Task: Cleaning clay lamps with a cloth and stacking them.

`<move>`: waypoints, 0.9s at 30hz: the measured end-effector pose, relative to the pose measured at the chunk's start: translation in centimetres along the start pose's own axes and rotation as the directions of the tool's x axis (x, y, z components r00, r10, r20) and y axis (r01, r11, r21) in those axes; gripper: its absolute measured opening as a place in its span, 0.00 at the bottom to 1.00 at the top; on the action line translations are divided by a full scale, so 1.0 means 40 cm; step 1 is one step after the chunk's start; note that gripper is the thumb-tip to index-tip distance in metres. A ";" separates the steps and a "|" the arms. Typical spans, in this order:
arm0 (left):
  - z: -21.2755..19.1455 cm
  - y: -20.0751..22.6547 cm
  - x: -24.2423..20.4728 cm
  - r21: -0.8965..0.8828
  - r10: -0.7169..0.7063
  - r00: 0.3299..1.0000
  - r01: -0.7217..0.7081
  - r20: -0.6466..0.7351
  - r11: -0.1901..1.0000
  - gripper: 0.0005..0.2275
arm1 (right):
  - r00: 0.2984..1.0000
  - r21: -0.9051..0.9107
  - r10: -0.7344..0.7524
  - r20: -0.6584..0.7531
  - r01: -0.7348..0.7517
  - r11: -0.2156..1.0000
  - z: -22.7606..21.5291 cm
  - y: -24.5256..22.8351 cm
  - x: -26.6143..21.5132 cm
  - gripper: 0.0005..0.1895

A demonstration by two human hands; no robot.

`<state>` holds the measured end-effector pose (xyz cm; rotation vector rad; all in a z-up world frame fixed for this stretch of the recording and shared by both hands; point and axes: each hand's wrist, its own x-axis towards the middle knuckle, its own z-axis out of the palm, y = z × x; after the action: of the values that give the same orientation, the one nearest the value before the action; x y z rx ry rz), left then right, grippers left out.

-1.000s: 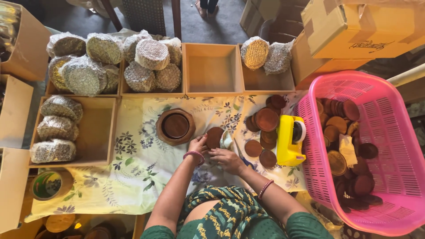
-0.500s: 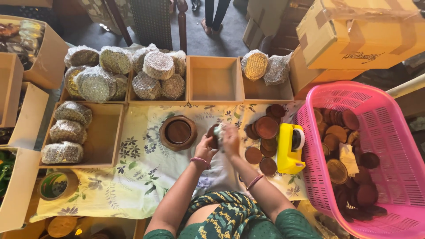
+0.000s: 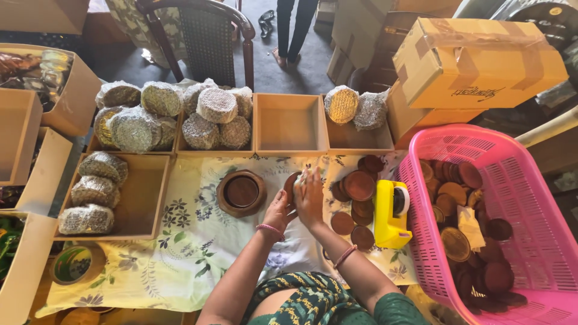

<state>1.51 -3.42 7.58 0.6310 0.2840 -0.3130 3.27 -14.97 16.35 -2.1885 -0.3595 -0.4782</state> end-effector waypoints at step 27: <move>-0.159 -0.048 0.005 -0.019 -0.167 0.905 0.173 -0.392 0.985 0.37 | 0.850 -0.311 -0.206 0.486 0.388 0.868 0.057 0.115 -0.133 0.29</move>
<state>-0.05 -1.03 1.57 0.6850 0.7269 -0.3553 0.93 -16.39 9.47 -2.6539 -0.9410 -0.2272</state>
